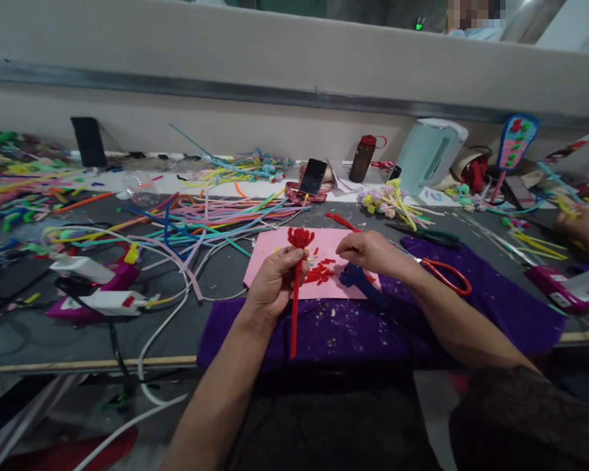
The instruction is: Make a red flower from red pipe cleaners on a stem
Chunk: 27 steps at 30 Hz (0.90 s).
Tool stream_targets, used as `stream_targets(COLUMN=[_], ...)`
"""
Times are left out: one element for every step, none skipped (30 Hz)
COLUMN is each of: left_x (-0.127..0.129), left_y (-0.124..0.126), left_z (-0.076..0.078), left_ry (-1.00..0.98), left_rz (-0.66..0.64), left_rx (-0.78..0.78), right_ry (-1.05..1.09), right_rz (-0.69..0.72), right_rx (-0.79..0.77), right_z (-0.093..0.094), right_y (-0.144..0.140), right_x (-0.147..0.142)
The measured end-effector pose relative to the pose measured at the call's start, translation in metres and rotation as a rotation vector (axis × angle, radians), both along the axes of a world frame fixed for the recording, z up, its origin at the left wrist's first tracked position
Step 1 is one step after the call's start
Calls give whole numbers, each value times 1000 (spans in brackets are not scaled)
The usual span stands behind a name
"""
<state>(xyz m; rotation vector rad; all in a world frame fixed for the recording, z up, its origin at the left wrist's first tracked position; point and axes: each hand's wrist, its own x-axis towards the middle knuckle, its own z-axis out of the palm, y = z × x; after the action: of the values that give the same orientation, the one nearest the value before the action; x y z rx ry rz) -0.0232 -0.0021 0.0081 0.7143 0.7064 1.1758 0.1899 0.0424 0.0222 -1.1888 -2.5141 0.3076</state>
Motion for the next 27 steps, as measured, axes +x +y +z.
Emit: stream_targets(left_x=[0,0,-1,-1,-1,-1,-2,-2,-2,-2,-2,-2,-2,-2,-2,-2,-2,-2,-2,-2,-2,-2,-2,-2,-2,-2,-2], left_y=[0,0,0,0,-1,-1,-1,-1,-1,-1,-1,-1,-1,-1,-1,-1,-1,-1,-1,-1,-1,-1,-1,-1,-1,-1,-1], left_z=[0,0,-1,-1,-1,-1,-1,-1,-1,-1,-2,-2,-2,-2,-2,-2,-2,-2,-2,-2,-2,-2,-2,-2,-2,-2,-3], left_ry=[0,-2,-4,-6,-6,-5,-3,0,3,5,7,8,7,7,7,8,11,14,17,19,20,19,20,22,25,27,29], left_rz=[1,3,6,8,8,9,10,9,8,8,7,5,4,3,4,5,7,9,10,10,10,9,8,7,5,2,-2], left_rx=[3,3,2,0,-1,-1,1,4,8,11,13,15,15,13,11,9,6,3,0,-1,-1,1,5,9,14,19,25], right_ry=[-62,-120,-172,-213,-244,-265,-280,-293,-310,-331,-356,-378,-393,-400,-398,-392,-385,-379,-372,-362,-347,-328,-306,-288,-274,-268,-269], right_rz=[10,23,40,57,78,105,140,180,213,230,230,213,186,157,125,97,69,47,34,29,36,51,70,95,120,146,168], right_rx=[16,26,33,37,34,24,7,-15,-34,-47,-50,-42,-24,-1,28,54,74,87,90,87,77,64,47,28,11,-2,-6], right_z=[1,2,3,4,4,4,3,2,0,-3,-6,-8,-10,-10,-10,-10,-8,-6,-4,-2,-1,0,0,0,-1,-2,-3], right_y=[2,4,5,6,6,6,5,3,2,1,2,3,5,8,11,14,16,18,18,18,17,16,14,12,10,8,6], right_x=[-1,-3,-5,-8,-12,-17,-22,-27,-32,-37,-41,-44,-45,-45,-44,-41,-38,-34,-31,-28,-26,-25,-25,-25,-27,-29,-31])
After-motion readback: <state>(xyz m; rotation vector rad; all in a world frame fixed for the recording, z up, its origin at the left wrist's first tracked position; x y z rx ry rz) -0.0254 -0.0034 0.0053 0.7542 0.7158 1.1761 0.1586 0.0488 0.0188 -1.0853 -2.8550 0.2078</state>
